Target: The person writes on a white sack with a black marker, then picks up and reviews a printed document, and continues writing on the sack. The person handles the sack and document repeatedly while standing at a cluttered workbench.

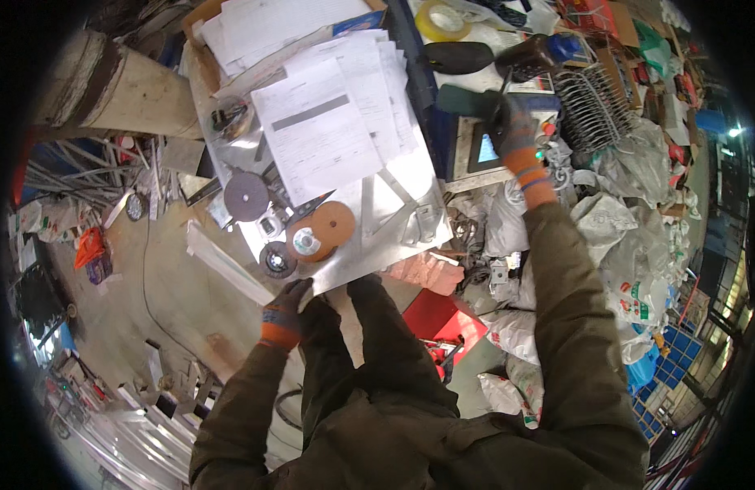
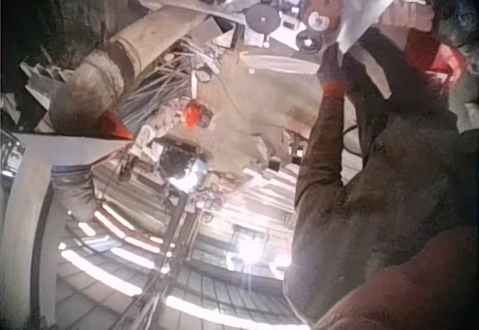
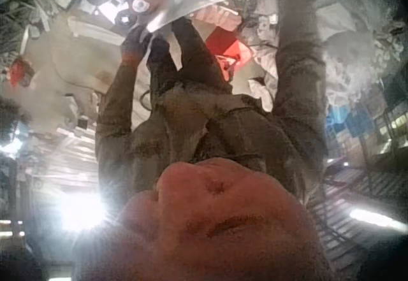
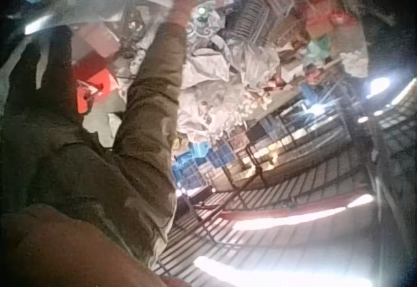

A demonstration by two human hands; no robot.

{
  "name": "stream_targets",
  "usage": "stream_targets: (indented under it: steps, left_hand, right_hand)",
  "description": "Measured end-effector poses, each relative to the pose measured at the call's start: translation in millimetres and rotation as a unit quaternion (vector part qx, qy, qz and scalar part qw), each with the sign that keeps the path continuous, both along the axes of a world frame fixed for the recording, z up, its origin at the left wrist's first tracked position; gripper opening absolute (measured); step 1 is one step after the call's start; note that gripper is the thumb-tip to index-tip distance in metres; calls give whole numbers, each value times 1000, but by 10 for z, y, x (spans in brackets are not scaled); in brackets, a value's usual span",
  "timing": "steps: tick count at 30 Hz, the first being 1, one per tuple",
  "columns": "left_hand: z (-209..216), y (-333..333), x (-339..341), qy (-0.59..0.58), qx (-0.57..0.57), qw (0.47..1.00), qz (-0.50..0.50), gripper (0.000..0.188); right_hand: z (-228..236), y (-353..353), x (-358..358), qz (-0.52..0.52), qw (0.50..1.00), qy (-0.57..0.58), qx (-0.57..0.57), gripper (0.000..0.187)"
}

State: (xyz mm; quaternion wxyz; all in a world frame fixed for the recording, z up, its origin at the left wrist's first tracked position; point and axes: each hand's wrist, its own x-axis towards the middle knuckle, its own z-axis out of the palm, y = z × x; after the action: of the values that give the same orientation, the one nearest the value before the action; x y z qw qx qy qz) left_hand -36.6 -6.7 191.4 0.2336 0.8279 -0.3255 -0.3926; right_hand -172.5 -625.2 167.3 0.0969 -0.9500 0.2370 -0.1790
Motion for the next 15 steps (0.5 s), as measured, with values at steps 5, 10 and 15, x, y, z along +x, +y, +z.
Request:
stream_targets:
  steps: [5, 10, 15]
  left_hand:
    - [-69, 728, 534, -82, 164, 974, -130, 78]
    - [-476, 1020, 877, -148, 195, 948, -203, 69]
    - [-718, 1206, 895, -162, 182, 923, -297, 20]
  right_hand:
    - [271, -16, 242, 15, 999, -24, -39, 60]
    - [32, 1578, 147, 27, 984, -122, 125, 70]
    - [-90, 3965, -188, 68, 878, -41, 471, 71]
